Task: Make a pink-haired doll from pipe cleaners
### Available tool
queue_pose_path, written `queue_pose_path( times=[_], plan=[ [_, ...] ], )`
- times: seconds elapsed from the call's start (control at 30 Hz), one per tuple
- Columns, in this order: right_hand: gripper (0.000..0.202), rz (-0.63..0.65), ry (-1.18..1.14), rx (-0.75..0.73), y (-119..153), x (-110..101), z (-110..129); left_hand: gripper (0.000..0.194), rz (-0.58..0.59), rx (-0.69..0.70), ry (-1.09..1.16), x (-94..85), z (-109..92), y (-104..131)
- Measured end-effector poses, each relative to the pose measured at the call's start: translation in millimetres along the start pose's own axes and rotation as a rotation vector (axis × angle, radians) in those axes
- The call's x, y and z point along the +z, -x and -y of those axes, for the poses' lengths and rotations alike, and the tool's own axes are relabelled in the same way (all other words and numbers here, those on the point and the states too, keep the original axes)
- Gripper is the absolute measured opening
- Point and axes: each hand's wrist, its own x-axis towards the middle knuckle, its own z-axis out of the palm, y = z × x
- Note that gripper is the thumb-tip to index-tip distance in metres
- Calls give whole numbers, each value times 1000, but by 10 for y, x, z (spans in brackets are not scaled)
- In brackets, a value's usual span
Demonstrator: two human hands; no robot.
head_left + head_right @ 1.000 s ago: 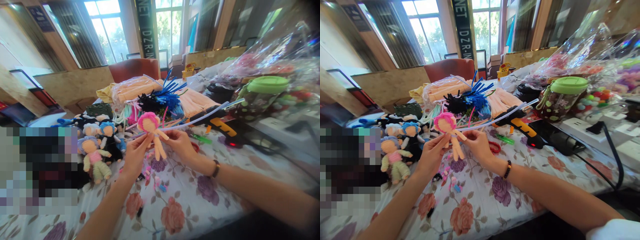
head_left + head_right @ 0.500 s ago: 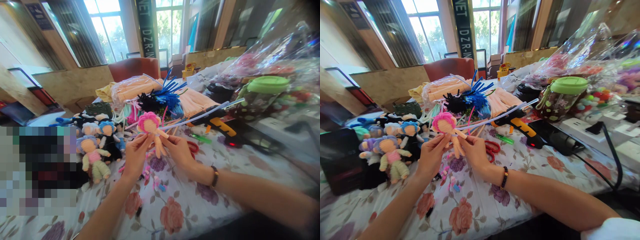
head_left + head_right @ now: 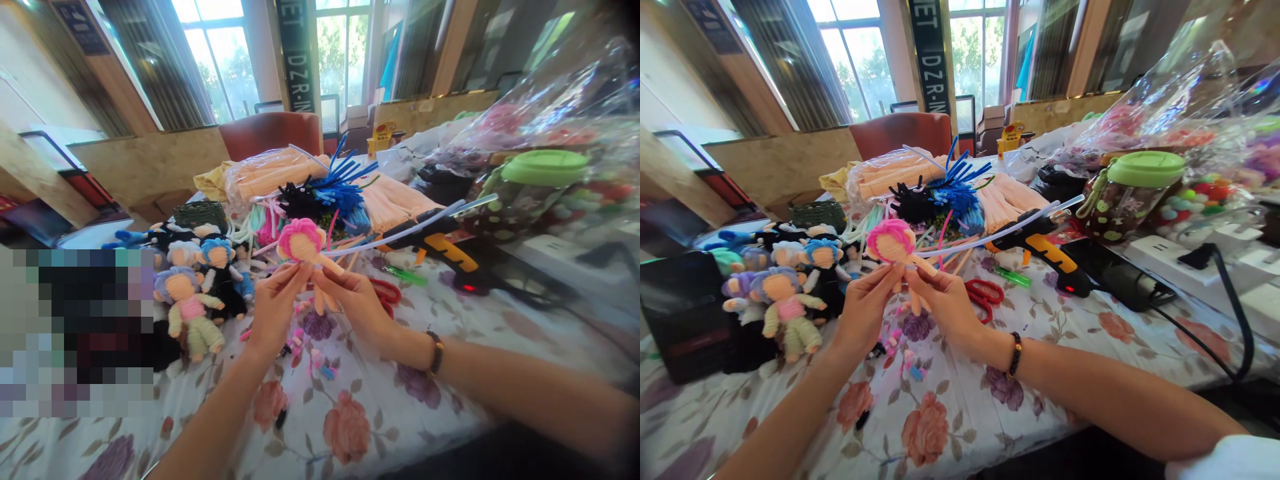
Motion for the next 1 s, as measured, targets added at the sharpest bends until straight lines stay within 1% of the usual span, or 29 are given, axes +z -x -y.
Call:
queue_pose_path(
  times=[0.1, 0.23, 0.33, 0.5, 0.6, 0.73, 0.87, 1.0],
  plan=[
    [27, 35, 23, -12, -10, -8, 14, 17, -5, 8, -4, -9, 12, -8],
    [29, 38, 12, 20, -11, 1, 57, 15, -19, -5, 19, -2, -4, -13],
    [32, 52, 1, 54, -19, -5, 78, 16, -7, -31, 37, -1, -30, -14],
    [40, 90, 87, 77, -43, -57, 69, 17, 19, -49, 26, -16, -43, -17],
    [38, 122, 101, 93, -61, -95, 48, 15, 35, -38, 24, -23, -33, -20],
    [39, 148, 120, 79, -81, -130, 28, 11, 65, -20, 11, -26, -14, -22],
    [43, 163, 167, 55, -96, -148, 33, 11, 77, -16, -12, -41, 0, -24],
    [40, 204, 174, 72, -108, -161, 55, 11, 86, -26, -24, -61, 7, -27]
  ],
)
